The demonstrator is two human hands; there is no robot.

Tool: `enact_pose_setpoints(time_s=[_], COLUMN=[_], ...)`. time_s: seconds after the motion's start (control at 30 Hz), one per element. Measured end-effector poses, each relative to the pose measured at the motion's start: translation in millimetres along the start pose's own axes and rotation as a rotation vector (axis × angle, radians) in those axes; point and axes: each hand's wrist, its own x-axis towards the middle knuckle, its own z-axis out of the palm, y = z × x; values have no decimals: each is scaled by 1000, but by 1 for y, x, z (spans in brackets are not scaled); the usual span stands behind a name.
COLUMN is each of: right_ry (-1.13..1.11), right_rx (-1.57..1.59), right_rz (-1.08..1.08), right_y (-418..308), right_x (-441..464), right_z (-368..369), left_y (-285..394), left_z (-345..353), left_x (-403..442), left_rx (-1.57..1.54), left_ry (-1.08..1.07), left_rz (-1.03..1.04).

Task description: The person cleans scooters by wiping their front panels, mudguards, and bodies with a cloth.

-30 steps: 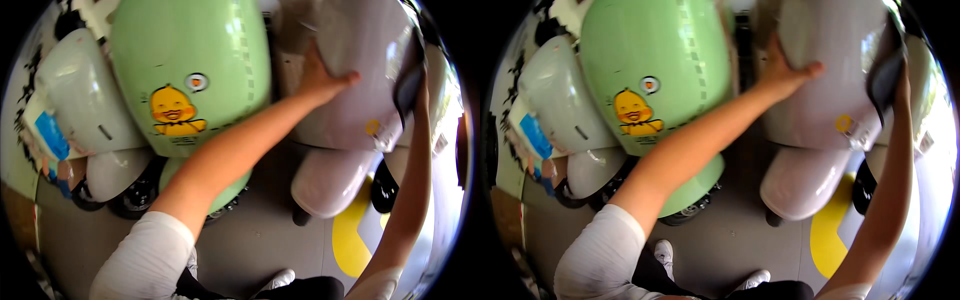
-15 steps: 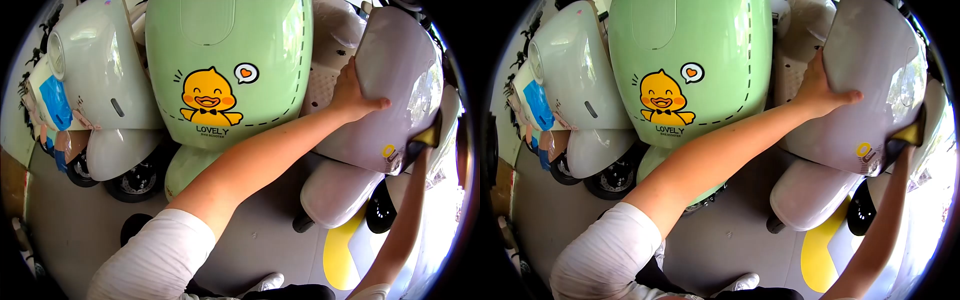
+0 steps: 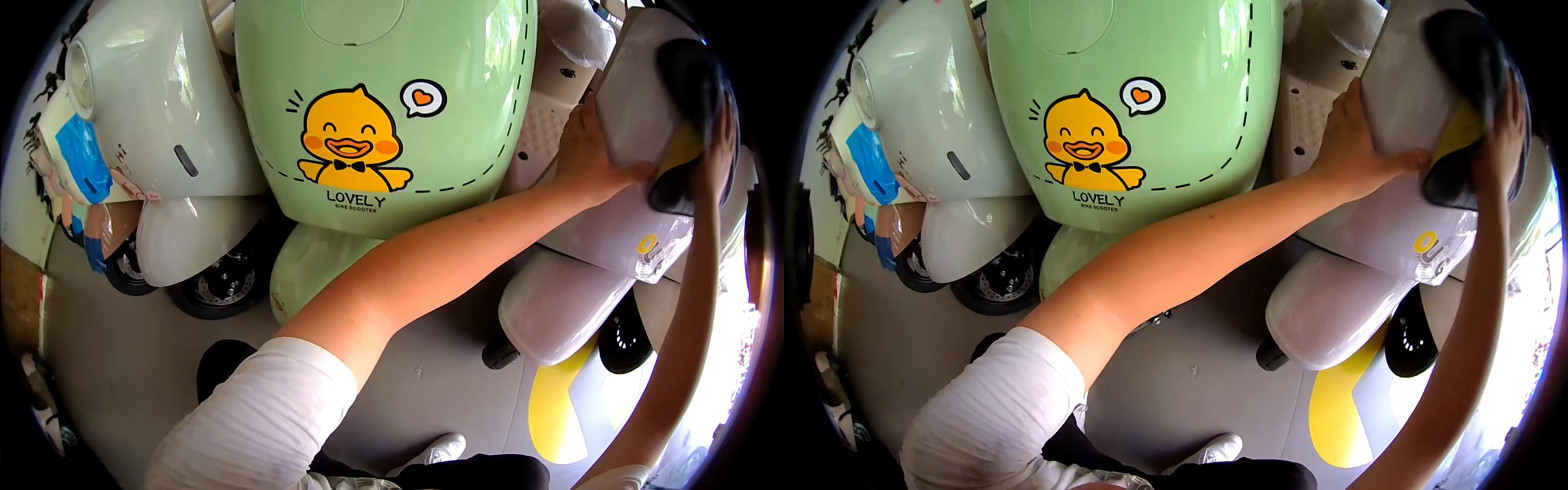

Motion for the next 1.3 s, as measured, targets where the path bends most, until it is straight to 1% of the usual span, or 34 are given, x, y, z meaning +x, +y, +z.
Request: enact_pose_setpoints(time_s=[0.03,0.07,0.1,0.17,0.2,0.23,0.3,0.37,0.47,0.5,0.57,0.6,0.63,0.67,0.7,0.73,0.77,0.8,0.83,0.9,0.93,0.97,1.0,1.03,1.07,1.13,1.17,1.2,1.23,1.3], right_ry=[-3,-28,-76,-82,-81,-46,-34,-92,-132,-149,-231,-278,-312,-314,-279,-232,-197,-186,-152,-134,-128,-155,-171,-184,-407,-262,-151,-31,-14,41], right_rx=[51,75,131,139,145,156,-26,-229,-221,-217,-112,-5,154,366,580,749,874,946,1021,1052,1032,1042,1036,1029,615,1031,1210,1247,1108,959], right_rz=[-20,22,3,-12,-24,1,-171,-261,-182,-162,11,161,373,637,897,1102,1252,1350,1454,1548,1557,1419,1352,1286,926,1227,1382,1523,1443,1383], right_y=[-50,-93,-113,-108,-102,-92,-38,67,135,149,159,162,162,161,152,138,116,94,40,2,2,3,5,7,8,-17,-30,-50,-47,-48], right_x=[11,14,11,3,-1,-1,-9,-44,-62,-67,-87,-100,-113,-127,-140,-151,-160,-170,-152,-159,-179,-197,-216,-235,-253,-251,-249,-226,-237,-241], right_z=[-22,-41,-53,-54,-53,-46,-28,13,32,32,28,25,21,16,9,-1,-12,-22,-44,-64,-63,-59,-57,-54,-53,-64,-70,-83,-83,-86], left_y=[-5,-9,-11,-16,-13,-7,-5,-5,2,4,6,8,8,8,8,8,7,7,7,7,7,7,4,5,5,6,1,-3,-8,-12], left_z=[4,7,9,11,7,0,1,6,13,14,14,13,13,12,10,10,11,12,13,12,12,10,9,7,4,-3,-6,-8,-11,-15], left_x=[-6,-13,-21,-40,-48,-55,-68,-81,-96,-97,-99,-99,-98,-98,-98,-97,-96,-97,-98,-98,-98,-99,-99,-99,-99,-98,-98,-97,-96,-94], left_rx=[55,110,107,195,195,234,274,307,351,370,384,388,392,386,410,435,430,439,447,434,425,409,418,423,429,438,437,431,461,505], left_ry=[39,80,78,114,112,66,2,5,-11,-35,-58,-64,-67,-67,-71,-77,-78,-58,-43,-45,-36,-30,-13,-19,-28,-73,-75,-78,-83,-97], left_rz=[8,18,12,83,78,70,61,68,70,40,0,-8,-13,-17,-6,7,6,16,27,33,42,58,103,103,109,109,158,207,260,293])
